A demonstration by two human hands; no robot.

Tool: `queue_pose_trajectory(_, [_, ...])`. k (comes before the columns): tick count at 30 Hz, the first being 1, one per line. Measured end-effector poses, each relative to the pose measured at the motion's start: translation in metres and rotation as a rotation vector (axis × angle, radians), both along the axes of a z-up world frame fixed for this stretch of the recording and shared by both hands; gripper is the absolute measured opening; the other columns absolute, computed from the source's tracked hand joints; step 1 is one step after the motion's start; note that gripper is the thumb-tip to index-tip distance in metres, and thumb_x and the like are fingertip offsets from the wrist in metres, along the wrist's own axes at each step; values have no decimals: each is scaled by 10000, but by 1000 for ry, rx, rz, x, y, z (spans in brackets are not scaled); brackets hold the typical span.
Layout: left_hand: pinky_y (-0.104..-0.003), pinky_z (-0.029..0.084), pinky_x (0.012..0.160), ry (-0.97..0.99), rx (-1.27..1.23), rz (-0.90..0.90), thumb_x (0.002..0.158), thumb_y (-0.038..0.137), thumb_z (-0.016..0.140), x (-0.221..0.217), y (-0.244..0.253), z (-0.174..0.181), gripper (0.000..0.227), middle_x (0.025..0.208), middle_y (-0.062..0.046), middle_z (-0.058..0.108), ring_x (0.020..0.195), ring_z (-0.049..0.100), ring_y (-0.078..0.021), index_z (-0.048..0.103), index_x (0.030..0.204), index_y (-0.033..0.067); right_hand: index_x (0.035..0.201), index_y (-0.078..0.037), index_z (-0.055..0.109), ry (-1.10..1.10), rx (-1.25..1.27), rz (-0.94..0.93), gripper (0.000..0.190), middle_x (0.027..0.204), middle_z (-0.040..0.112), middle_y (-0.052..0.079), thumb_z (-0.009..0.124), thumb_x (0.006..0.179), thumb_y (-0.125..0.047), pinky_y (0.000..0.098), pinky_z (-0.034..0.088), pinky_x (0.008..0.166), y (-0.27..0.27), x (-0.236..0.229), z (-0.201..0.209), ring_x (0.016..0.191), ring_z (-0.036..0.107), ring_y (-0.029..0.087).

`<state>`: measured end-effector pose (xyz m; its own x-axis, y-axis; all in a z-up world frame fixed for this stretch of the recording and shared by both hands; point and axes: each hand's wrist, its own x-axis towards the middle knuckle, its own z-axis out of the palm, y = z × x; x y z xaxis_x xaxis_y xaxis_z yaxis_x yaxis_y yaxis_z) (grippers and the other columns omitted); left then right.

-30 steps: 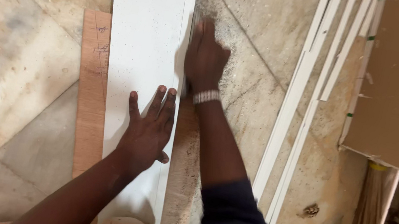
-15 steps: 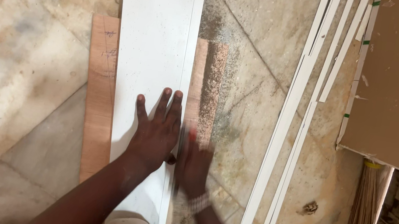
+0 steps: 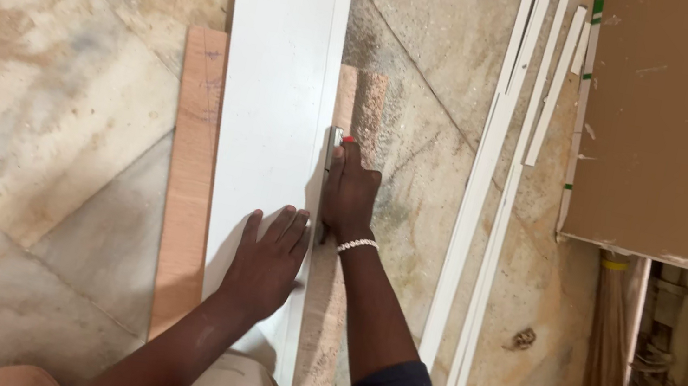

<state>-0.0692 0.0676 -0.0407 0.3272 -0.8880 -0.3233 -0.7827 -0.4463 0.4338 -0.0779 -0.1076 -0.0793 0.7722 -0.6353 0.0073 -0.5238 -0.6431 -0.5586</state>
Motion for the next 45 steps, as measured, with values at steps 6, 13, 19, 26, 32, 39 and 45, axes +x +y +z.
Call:
queue_pose_trajectory(6, [-652, 86, 1217, -30, 189, -51, 585, 542, 936, 68, -55, 11, 1344, 1682, -178, 128, 1558, 35, -385, 229, 1592, 3, 1222, -91, 616, 76, 145, -35, 480, 647, 628, 108, 295, 1101, -428, 451, 439, 815, -2, -3, 2, 616, 629, 303])
queue_pose_trajectory(13, [-612, 13, 1236, 51, 254, -103, 594, 527, 925, 85, -70, 30, 1328, 1690, -207, 48, 1562, -28, -367, 222, 1572, -32, 1295, -38, 613, 200, 185, 85, 487, 804, 666, 130, 297, 1100, -353, 460, 355, 890, 62, -103, 12, 745, 529, 292])
queue_pose_trajectory(19, [-561, 35, 1262, 91, 179, -164, 642, 500, 902, 97, -72, 23, 1136, 1683, -280, 81, 1568, 8, -443, 339, 1438, -85, 1427, -54, 512, 68, -358, 168, 409, 1274, 683, 191, 358, 1131, -291, 584, 337, 1054, 11, -32, -15, 1096, 626, 291])
queue_pose_trajectory(26, [-506, 42, 1253, 43, 247, -167, 612, 510, 910, 95, -78, 35, 1288, 1671, -260, 75, 1558, 12, -395, 241, 1535, -89, 1297, -82, 611, 38, 92, -35, 406, 568, 560, 62, 368, 1119, -354, 440, 425, 815, -74, 100, -11, 545, 550, 259])
queue_pose_trajectory(32, [-477, 46, 1259, 107, 199, -73, 562, 509, 919, 91, -75, 31, 1366, 1725, -205, 69, 1550, 9, -326, 212, 1606, -17, 1445, -113, 589, 483, 191, 69, 550, 701, 626, 165, 280, 1075, -378, 410, 400, 832, 24, -53, 0, 710, 500, 259])
queue_pose_trajectory(39, [-483, 75, 1265, 142, 151, -124, 561, 504, 906, 96, -75, 24, 1324, 1673, -268, 131, 1557, 56, -386, 248, 1528, -116, 1429, 6, 521, 157, -294, 199, 499, 1403, 605, 203, 419, 1067, -322, 534, 352, 1050, 36, -65, 1, 1146, 645, 368])
queue_pose_trajectory(45, [-490, 78, 1245, 152, 189, -189, 589, 526, 888, 97, -78, 30, 1332, 1693, -310, 127, 1555, 71, -428, 243, 1547, -139, 1272, -63, 620, 270, 197, -64, 454, 654, 640, 118, 293, 1126, -342, 435, 393, 904, -67, 93, -16, 618, 579, 279])
